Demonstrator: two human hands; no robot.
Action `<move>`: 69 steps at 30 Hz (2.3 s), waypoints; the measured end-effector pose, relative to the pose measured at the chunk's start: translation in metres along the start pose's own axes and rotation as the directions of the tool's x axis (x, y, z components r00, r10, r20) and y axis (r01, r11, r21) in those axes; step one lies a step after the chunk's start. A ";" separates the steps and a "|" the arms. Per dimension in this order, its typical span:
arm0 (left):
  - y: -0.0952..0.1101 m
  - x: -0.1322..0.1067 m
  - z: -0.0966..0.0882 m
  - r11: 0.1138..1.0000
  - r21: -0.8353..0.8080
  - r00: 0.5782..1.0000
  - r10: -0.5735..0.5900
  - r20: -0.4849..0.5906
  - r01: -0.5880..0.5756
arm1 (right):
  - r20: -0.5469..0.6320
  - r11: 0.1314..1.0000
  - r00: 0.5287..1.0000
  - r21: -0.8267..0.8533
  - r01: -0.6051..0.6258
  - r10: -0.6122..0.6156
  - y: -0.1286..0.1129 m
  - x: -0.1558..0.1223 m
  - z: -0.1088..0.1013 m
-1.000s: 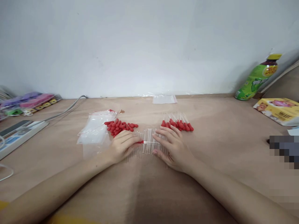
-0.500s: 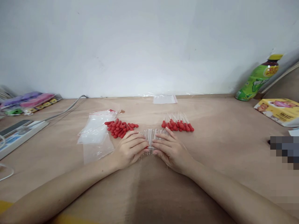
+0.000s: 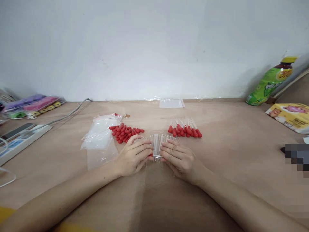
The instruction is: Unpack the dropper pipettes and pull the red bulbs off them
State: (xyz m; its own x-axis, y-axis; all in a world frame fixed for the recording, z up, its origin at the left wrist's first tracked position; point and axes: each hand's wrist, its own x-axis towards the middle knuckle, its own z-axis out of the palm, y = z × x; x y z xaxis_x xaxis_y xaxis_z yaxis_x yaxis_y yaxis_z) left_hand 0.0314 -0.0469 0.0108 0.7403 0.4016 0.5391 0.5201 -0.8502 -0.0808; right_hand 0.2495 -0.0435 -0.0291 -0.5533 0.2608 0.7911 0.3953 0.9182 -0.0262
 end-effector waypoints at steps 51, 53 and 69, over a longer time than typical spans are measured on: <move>-0.050 0.089 0.022 0.607 -0.108 0.591 -0.693 0.412 0.787 | -0.102 0.837 0.854 -0.169 -0.520 0.510 0.010 0.004 -0.010; -0.045 0.104 0.032 0.545 -0.096 0.518 -0.707 0.482 0.833 | -0.158 0.803 0.819 -0.165 -0.572 0.551 0.015 0.002 -0.011; -0.049 0.066 0.003 0.696 -0.208 0.723 -0.630 0.285 0.688 | -0.197 0.765 0.766 -0.098 -0.636 0.612 0.015 0.000 -0.011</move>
State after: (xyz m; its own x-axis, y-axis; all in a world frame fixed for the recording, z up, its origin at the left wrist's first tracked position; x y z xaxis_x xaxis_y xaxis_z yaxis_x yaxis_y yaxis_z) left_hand 0.0564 0.0225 0.0481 0.3290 0.9225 0.2017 0.7826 -0.3859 0.4885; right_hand 0.2637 -0.0330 -0.0225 -0.0374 0.7028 0.7104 0.7265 0.5073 -0.4636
